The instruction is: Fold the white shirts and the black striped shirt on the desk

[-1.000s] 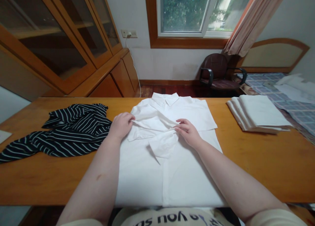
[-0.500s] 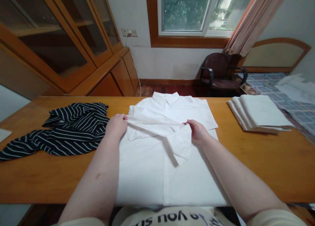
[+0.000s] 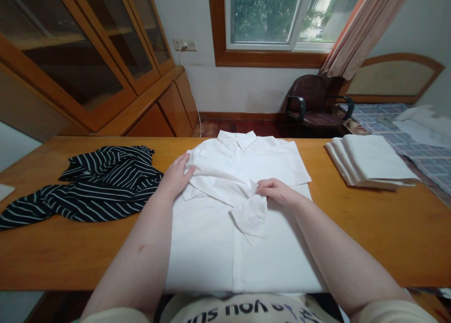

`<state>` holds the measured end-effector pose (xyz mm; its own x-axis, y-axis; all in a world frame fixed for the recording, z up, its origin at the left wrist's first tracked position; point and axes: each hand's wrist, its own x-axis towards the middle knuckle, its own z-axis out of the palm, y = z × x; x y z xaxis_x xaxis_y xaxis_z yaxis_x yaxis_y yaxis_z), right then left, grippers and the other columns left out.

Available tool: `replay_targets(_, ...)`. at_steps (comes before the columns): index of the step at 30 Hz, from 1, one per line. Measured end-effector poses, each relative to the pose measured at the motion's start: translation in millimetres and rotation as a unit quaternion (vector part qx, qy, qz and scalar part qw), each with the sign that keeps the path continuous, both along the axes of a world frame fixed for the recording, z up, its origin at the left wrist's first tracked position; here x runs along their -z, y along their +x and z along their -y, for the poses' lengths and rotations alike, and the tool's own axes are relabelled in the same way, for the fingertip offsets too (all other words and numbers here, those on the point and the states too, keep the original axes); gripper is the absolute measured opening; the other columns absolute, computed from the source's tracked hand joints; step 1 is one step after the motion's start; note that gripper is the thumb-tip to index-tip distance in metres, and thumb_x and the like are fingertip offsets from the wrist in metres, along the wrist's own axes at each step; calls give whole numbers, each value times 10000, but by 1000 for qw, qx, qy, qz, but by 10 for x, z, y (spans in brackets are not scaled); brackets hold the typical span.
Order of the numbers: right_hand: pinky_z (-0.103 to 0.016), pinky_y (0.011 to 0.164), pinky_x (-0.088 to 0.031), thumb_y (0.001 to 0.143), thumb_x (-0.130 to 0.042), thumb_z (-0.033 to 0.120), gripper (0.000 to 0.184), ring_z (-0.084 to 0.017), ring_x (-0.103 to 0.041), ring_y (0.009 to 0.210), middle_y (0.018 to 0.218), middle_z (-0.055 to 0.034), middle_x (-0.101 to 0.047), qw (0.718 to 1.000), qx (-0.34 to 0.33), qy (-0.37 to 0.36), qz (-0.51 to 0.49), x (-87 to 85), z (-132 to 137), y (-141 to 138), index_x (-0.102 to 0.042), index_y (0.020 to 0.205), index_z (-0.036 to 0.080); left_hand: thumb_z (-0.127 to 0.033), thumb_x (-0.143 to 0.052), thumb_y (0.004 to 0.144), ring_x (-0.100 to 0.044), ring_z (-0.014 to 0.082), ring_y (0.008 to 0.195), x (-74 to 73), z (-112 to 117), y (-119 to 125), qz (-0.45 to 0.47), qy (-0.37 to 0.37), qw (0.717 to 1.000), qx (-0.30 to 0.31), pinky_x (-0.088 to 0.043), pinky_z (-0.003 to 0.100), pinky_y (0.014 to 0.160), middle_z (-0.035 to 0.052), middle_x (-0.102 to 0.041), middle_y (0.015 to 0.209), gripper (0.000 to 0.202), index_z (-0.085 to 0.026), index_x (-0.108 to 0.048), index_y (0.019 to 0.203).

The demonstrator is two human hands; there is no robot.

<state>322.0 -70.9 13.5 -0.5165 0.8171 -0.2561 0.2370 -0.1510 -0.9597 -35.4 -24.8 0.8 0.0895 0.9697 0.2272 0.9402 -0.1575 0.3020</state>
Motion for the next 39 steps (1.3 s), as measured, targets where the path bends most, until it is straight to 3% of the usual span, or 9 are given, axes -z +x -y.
replay_targets(3,-233,515,-305,709,-663,382,309,-95,-432,570,664,-10,-506,993,-11,-50,-105,48,-7,32,-566,554,133,-415,-434,862,-465,249,1230,17,-13,-11,-14,-52,997,49,-333,372,1049,84,-528,1342,500,-190,-523,1300)
replay_targets(5,-232,474,-278,676,-682,402,343,-86,-402,511,593,-1,-487,988,-15,-86,-127,96,-21,61,-543,513,134,-446,-409,872,-533,239,1142,-6,-5,-1,-4,-72,995,73,-383,348,993,63,-618,1224,423,-214,-636,1145)
replay_targets(10,-219,416,-217,621,-704,378,364,-54,-298,407,434,58,-376,985,-45,-156,-57,124,-36,83,-471,456,154,-437,-389,874,-608,219,891,-33,-7,45,21,-86,994,56,-466,309,786,58,-681,951,365,-218,-680,876)
replay_targets(14,-207,402,-180,641,-695,346,387,-39,-264,401,440,84,-323,985,-68,-155,-14,28,-13,13,-386,479,178,-367,-475,817,-585,239,989,72,-58,70,25,-35,999,-25,-452,329,868,109,-623,1102,356,-168,-625,1071)
replay_targets(19,-209,390,-162,665,-669,363,390,-38,-240,396,440,89,-297,988,-62,-143,8,-35,17,-49,-361,499,190,-364,-522,778,-443,344,1244,156,-111,112,-29,-57,993,-95,-358,468,1011,169,-454,1387,681,-153,-362,1405)
replay_targets(25,-216,392,-169,657,-664,379,380,-42,-258,392,440,87,-316,988,-57,-145,10,-16,16,-42,-369,507,192,-283,-585,665,-559,317,1134,138,-397,24,-13,-128,989,-68,-436,405,939,119,-575,1285,681,-196,-497,1335)
replay_targets(29,-215,398,-167,664,-659,374,389,-41,-248,399,442,90,-302,988,-67,-139,8,-22,11,-34,-351,510,194,-352,-564,695,-597,348,1048,79,-662,-60,31,-112,988,-102,-439,467,905,146,-640,1169,556,-152,-596,1213)
replay_targets(34,-217,417,-153,677,-653,358,395,-41,-233,416,461,92,-281,988,-69,-139,-10,24,7,-19,-329,519,197,-408,-521,750,-457,405,1211,-59,-756,37,19,-69,981,-181,-317,604,991,190,-538,1301,551,-138,-568,1228)
replay_targets(39,-226,437,-150,673,-663,349,409,-44,-222,435,482,91,-278,985,-78,-142,-56,89,-20,1,-312,527,197,-403,-416,821,-328,369,1315,-15,-696,170,-18,-17,984,-176,-172,627,1071,185,-388,1439,607,-110,-435,1353)
